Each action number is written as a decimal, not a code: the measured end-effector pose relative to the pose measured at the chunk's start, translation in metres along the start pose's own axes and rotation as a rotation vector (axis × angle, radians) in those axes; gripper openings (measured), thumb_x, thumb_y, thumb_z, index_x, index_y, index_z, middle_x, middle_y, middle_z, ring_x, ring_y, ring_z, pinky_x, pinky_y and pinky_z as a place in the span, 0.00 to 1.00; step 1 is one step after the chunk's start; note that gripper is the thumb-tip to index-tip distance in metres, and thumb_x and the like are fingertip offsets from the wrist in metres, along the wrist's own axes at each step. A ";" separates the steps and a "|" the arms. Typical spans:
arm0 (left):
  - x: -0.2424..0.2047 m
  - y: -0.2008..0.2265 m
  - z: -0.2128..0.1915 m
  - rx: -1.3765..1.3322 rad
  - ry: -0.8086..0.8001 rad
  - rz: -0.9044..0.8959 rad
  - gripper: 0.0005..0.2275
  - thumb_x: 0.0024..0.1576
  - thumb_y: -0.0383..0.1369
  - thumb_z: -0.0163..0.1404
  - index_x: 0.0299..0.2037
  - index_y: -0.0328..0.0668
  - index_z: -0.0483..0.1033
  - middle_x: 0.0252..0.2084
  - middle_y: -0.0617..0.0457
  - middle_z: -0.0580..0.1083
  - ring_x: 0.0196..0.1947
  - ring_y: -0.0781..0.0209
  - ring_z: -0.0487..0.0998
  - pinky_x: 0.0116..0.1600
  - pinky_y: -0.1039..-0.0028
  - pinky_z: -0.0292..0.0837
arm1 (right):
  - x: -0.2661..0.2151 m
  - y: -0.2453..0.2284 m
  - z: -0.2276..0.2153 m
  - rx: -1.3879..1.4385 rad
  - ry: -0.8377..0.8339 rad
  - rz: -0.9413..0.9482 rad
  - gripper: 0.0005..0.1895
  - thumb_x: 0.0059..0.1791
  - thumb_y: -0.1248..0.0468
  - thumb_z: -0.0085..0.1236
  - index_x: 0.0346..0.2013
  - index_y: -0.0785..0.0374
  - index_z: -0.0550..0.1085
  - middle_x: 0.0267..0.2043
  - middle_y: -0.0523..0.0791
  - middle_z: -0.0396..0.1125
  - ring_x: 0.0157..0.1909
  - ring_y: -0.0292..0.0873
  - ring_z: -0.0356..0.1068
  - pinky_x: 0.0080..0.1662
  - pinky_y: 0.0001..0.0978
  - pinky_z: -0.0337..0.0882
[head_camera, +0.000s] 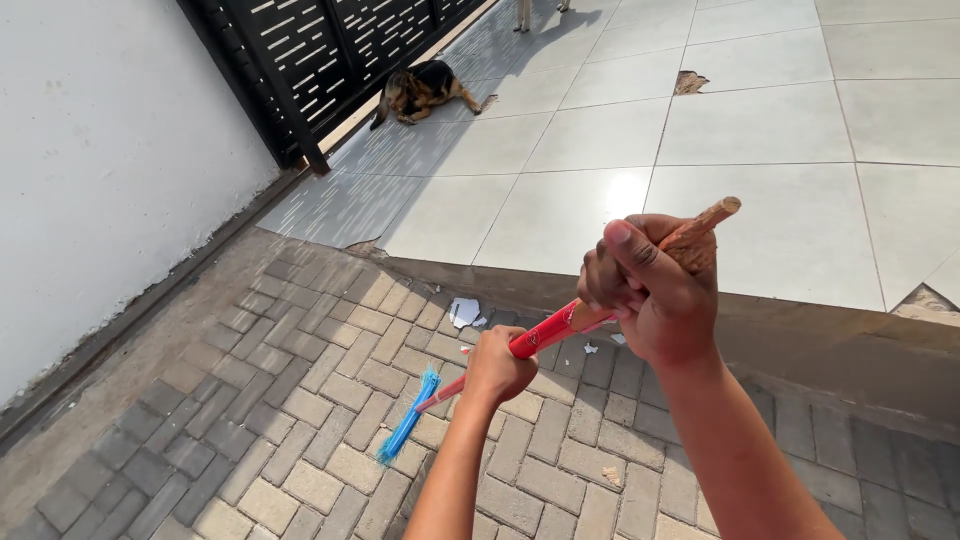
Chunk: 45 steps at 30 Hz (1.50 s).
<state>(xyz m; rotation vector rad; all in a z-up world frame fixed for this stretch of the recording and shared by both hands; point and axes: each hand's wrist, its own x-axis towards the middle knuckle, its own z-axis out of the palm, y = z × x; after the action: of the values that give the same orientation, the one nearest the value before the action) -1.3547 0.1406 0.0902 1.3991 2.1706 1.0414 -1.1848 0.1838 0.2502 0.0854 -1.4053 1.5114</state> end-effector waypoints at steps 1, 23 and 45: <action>0.004 -0.007 -0.007 0.000 0.016 -0.016 0.07 0.49 0.32 0.52 0.33 0.44 0.83 0.32 0.39 0.78 0.38 0.37 0.78 0.45 0.57 0.74 | 0.008 0.008 0.006 0.013 -0.016 0.009 0.25 0.58 0.64 0.50 0.17 0.58 0.55 0.13 0.41 0.49 0.16 0.35 0.48 0.25 0.33 0.54; 0.203 -0.079 -0.101 0.038 0.209 -0.209 0.06 0.49 0.32 0.51 0.29 0.42 0.81 0.31 0.38 0.77 0.37 0.36 0.78 0.44 0.56 0.75 | 0.230 0.169 0.004 0.198 -0.194 0.149 0.25 0.57 0.63 0.50 0.17 0.58 0.55 0.12 0.40 0.48 0.15 0.35 0.47 0.24 0.31 0.51; 0.439 -0.166 -0.203 0.046 0.003 -0.009 0.07 0.50 0.31 0.51 0.30 0.37 0.81 0.29 0.37 0.77 0.35 0.37 0.79 0.44 0.60 0.76 | 0.400 0.320 0.039 0.008 -0.035 0.043 0.24 0.56 0.63 0.50 0.16 0.59 0.58 0.12 0.39 0.48 0.15 0.34 0.48 0.23 0.30 0.53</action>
<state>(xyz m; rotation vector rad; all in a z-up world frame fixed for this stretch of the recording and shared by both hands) -1.7851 0.4118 0.1426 1.4077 2.2144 0.9967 -1.6147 0.4615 0.2960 0.0877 -1.4375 1.5575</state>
